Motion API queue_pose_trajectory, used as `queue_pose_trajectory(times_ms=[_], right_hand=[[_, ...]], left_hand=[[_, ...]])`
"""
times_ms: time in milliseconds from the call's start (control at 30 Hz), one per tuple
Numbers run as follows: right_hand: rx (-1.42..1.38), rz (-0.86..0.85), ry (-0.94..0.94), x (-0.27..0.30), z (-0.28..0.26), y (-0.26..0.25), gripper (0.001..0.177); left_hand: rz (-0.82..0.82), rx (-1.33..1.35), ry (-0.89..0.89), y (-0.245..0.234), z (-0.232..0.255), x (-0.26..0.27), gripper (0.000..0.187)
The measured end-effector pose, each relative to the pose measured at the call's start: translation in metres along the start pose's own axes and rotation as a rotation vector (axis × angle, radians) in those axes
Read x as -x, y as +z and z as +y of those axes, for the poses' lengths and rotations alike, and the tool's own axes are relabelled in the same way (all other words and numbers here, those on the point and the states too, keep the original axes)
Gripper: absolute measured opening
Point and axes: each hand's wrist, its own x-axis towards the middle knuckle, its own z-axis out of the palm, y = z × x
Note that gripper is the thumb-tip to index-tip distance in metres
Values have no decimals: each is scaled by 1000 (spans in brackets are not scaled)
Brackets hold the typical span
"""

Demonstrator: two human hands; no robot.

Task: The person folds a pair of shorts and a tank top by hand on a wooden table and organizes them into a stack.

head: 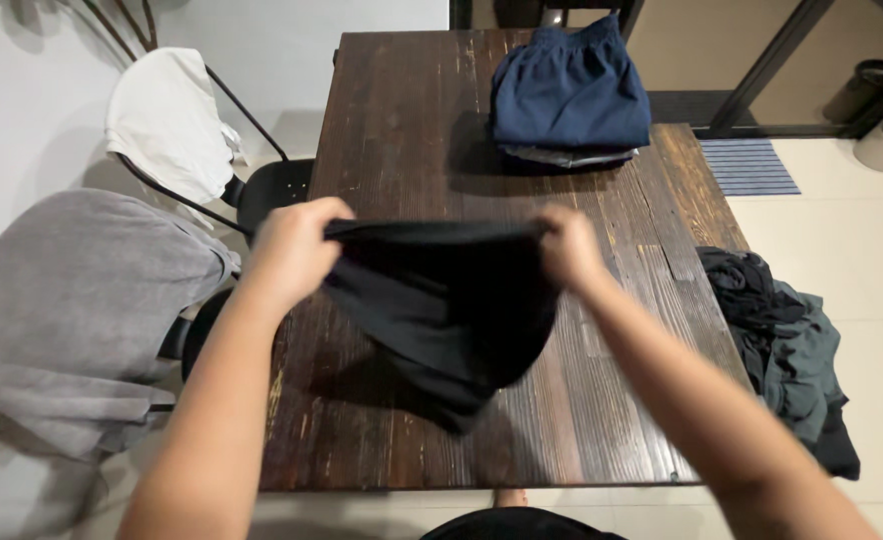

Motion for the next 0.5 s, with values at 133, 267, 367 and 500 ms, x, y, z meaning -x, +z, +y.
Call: queue_pose_trajectory(times_ms=[133,267,367,500], right_hand=[[44,68,-74,-73,-15,-64,35],[297,171,-214,-128,-30,-129,29],[160,214,36,-147,-46,-174,43],[9,401,322,-151,-89,-211,38]], left_hand=[[282,-237,-48,11,-53,14,23],[397,-326,-114,23,-105,15,22],[311,-381,-284,3,-139,0,21],[136,83,-474,-89,-147,-83,35]])
